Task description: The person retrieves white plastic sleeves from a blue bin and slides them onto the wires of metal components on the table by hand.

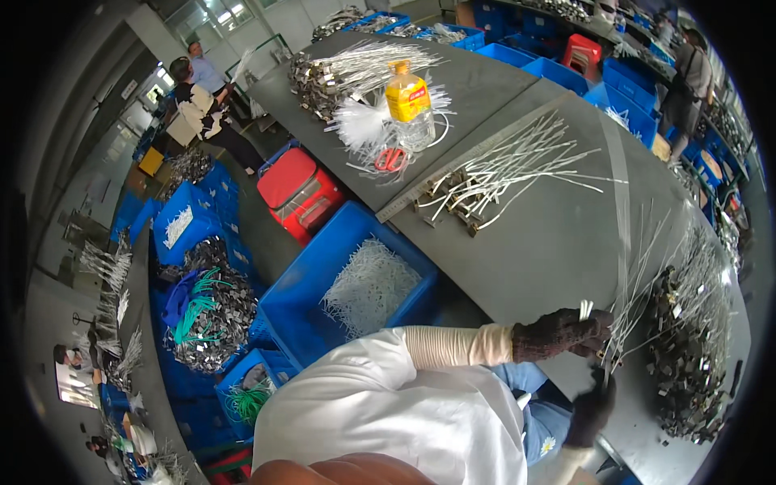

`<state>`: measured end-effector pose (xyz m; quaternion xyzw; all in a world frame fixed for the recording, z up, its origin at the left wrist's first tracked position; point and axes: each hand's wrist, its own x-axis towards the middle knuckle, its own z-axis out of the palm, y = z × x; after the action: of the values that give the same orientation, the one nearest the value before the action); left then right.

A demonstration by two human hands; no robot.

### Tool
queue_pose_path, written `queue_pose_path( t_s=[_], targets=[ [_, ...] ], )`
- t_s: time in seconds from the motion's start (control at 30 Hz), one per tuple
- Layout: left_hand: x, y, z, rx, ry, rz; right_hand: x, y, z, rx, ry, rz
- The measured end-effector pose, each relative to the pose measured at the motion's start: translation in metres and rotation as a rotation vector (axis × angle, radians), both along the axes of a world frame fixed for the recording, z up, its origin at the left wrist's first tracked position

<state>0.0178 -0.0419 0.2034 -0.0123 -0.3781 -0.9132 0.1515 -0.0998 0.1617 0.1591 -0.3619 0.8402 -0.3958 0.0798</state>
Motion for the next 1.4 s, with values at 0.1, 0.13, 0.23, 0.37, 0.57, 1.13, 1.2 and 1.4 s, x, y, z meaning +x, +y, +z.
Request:
queue_pose_path(
  t_s=[0.1, 0.13, 0.23, 0.37, 0.57, 1.13, 1.2, 1.4],
  targets=[
    [0.007, -0.023, 0.036, 0.164, -0.034, 0.120, 0.019, -0.093, 0.034, 0.060, 0.029, 0.151],
    [0.017, -0.046, 0.027, 0.172, 0.003, 0.236, 0.031, -0.128, 0.045, 0.111, -0.111, 0.216],
    [0.022, -0.077, 0.024, 0.253, 0.077, 0.503, 0.049, -0.169, 0.032, 0.021, -0.098, 0.405],
    [0.039, -0.100, 0.042, 0.360, 0.139, 0.638, 0.070, -0.170, 0.024, 0.030, -0.560, 0.576],
    [0.035, -0.121, 0.033, 0.474, 0.091, 0.674, 0.068, -0.154, 0.046, -0.214, -1.212, 0.509],
    [0.040, -0.203, 0.005, 0.262, -0.217, 0.605, 0.041, 0.038, 0.016, 0.130, -0.621, 0.132],
    [-0.018, -0.221, -0.007, 0.358, -0.175, 0.600, 0.029, 0.104, -0.060, 0.177, -0.461, 0.042],
    [-0.024, -0.218, 0.012, 0.312, -0.089, 0.204, 0.049, 0.113, -0.029, -0.053, -0.769, -0.150]
  ],
)
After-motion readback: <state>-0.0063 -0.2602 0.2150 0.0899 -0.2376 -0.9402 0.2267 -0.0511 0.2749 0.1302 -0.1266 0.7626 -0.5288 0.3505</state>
